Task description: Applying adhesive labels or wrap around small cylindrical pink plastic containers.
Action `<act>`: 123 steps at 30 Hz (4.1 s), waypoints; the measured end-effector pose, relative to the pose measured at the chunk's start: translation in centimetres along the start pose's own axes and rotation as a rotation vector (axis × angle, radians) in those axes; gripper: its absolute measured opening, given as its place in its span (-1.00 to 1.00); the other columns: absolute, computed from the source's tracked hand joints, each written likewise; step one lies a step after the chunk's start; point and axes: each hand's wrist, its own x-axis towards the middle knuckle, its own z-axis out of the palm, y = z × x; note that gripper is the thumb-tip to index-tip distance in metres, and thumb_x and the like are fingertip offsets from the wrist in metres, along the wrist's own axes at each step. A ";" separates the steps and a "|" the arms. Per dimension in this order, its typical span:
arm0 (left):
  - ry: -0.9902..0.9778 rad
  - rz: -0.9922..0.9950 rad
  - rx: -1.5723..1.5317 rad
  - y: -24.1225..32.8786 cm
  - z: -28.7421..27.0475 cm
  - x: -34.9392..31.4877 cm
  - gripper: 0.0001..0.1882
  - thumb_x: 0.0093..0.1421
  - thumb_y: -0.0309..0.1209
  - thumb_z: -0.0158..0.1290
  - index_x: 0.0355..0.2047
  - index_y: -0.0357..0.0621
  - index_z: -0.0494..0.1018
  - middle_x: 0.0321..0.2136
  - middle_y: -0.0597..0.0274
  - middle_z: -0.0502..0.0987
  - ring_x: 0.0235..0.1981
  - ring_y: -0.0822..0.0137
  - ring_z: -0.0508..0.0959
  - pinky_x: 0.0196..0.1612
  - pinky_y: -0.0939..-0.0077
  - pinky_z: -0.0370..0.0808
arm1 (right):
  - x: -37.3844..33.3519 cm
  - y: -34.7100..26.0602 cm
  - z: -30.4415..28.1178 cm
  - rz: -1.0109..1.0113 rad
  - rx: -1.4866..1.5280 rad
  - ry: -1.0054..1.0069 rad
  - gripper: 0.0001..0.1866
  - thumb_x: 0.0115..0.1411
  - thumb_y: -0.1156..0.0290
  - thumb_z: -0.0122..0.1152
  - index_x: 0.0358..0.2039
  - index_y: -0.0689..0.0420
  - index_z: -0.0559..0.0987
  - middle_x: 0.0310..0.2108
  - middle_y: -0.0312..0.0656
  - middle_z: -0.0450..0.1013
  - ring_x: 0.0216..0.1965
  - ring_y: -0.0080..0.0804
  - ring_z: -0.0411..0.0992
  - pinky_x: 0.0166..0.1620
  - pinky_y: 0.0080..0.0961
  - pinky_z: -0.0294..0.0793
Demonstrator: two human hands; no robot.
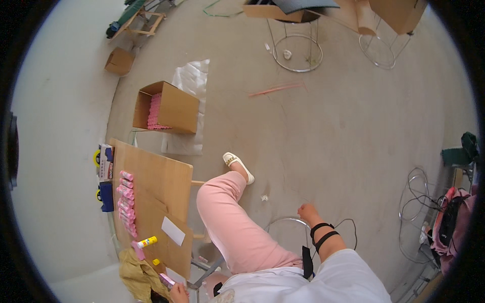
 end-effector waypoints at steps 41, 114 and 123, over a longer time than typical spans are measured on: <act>0.702 -0.203 -0.786 -10.1 25.1 0.7 -0.78 0.18 -0.29 0.00 -0.39 -0.22 0.48 -0.49 -0.04 0.51 -0.48 0.04 0.51 -0.41 0.21 0.40 | -5.7 -12.1 -3.2 -0.250 -0.410 -0.060 -0.69 0.10 0.21 -0.03 -0.46 0.11 0.62 -0.58 -0.17 0.53 -0.52 -0.33 0.51 -0.33 -0.36 0.47; 0.770 -0.366 -0.884 -6.9 12.5 -3.3 -0.63 0.17 -0.53 -0.12 0.02 -0.09 0.32 -0.36 -0.05 0.50 -0.34 -0.08 0.50 -0.30 0.18 0.43 | -3.5 -11.7 -7.1 -0.292 -0.327 0.085 -0.77 0.06 0.27 0.11 -0.48 0.14 0.62 -0.59 -0.23 0.51 -0.52 -0.49 0.48 -0.40 -0.52 0.48; 0.802 -0.271 -0.938 -7.1 12.7 -1.8 -0.52 0.12 -0.46 0.04 0.06 -0.09 0.22 -0.55 0.23 0.48 -0.62 0.24 0.50 -0.51 0.36 0.42 | -8.6 -26.3 -5.9 -0.569 -0.065 0.318 -0.56 0.23 0.12 -0.02 -0.66 0.18 0.44 -0.76 -0.31 0.27 -0.75 -0.52 0.22 -0.64 -0.50 0.21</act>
